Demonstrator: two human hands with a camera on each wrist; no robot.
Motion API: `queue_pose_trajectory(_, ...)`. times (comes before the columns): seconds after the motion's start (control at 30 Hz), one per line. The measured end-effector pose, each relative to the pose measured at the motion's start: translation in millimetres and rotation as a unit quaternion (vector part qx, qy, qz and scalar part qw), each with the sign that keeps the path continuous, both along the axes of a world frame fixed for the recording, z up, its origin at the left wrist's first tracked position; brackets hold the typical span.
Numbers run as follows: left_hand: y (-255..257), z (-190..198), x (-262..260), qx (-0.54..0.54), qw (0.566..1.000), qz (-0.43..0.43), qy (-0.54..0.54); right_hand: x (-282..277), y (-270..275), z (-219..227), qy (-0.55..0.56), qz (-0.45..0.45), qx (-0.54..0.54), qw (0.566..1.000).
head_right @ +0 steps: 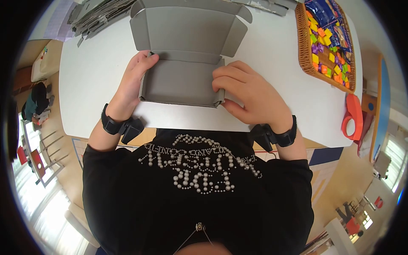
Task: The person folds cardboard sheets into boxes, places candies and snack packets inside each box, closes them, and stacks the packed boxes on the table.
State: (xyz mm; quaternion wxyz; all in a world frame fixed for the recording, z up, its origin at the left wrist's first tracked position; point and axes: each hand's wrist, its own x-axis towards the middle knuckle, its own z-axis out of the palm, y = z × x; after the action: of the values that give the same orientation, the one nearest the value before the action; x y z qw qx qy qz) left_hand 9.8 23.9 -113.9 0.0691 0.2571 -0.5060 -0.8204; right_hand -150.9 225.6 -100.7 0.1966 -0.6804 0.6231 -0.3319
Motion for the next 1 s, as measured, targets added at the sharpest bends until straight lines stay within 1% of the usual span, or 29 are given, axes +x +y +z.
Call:
queue_pose_trajectory(0.03,-2,-3,0,0.001,1.000,0.001,0.000,0,0,0,0.001,0.004,0.006,1.000)
queue_pose_trajectory(0.1,-6,-8,1,0.003,1.000,-0.027,-0.002,0,-1,-3,0.004,0.014,0.015,1.000)
queue_pose_trajectory(0.17,-3,-8,0,-0.008,1.000,-0.017,0.000,0,-1,-7,0.007,0.023,0.023,0.999)
queue_pose_trajectory(0.23,-2,-8,0,-0.019,1.000,-0.008,0.003,2,-1,-8,-0.017,-0.001,0.038,0.999)
queue_pose_trajectory(0.27,-4,-8,1,-0.021,1.000,-0.020,-0.001,3,-2,-8,-0.016,-0.001,0.038,0.999)
queue_pose_trajectory(0.33,-6,-7,2,-0.024,0.999,-0.032,-0.005,4,-2,-6,-0.028,-0.038,-0.013,0.999)
queue_pose_trajectory(0.37,-6,-6,2,-0.013,1.000,-0.024,-0.003,4,-2,-6,-0.027,-0.039,-0.014,0.999)
queue_pose_trajectory(0.43,-5,-1,2,-0.004,1.000,-0.025,0.002,2,0,-4,-0.035,-0.065,-0.050,0.996)
queue_pose_trajectory(0.47,-1,3,2,0.001,1.000,0.007,-0.012,0,1,-5,-0.030,-0.073,-0.051,0.996)
queue_pose_trajectory(0.5,2,6,0,0.006,0.999,0.037,-0.026,-2,0,-6,-0.008,-0.093,-0.075,0.993)
queue_pose_trajectory(0.53,1,4,-1,0.006,0.999,0.028,-0.020,-3,1,-7,0.014,-0.114,-0.100,0.988)
queue_pose_trajectory(0.57,-1,1,-1,0.014,1.000,0.015,-0.018,-4,2,-8,0.021,-0.122,-0.099,0.987)
queue_pose_trajectory(0.63,-2,0,-1,0.020,1.000,-0.003,-0.015,-4,4,-9,-0.047,-0.167,-0.119,0.978)
queue_pose_trajectory(0.7,-1,2,-1,0.017,0.999,0.014,-0.045,-6,4,-14,-0.063,-0.179,-0.139,0.972)
queue_pose_trajectory(0.73,-3,0,-1,0.015,0.999,0.011,-0.044,-7,4,-16,-0.083,-0.186,-0.158,0.966)
queue_pose_trajectory(0.8,-6,-10,-1,0.069,0.997,0.021,-0.016,-8,3,-16,-0.092,-0.190,-0.160,0.964)
queue_pose_trajectory(0.83,-8,-15,1,0.069,0.997,0.017,-0.014,-8,4,-15,-0.102,-0.193,-0.160,0.963)
queue_pose_trajectory(0.9,-12,-20,0,0.094,0.995,-0.001,0.030,-3,4,-8,-0.085,-0.197,-0.149,0.965)
queue_pose_trajectory(0.93,-12,-20,0,0.093,0.995,-0.011,0.030,0,6,-4,-0.072,-0.200,-0.137,0.967)
queue_pose_trajectory(0.97,-9,-15,0,0.069,0.997,-0.007,0.015,4,10,3,-0.070,-0.210,-0.138,0.965)
queue_pose_trajectory(1.0,-7,-12,0,0.046,0.999,0.000,0.001,9,15,13,-0.019,-0.196,-0.127,0.972)
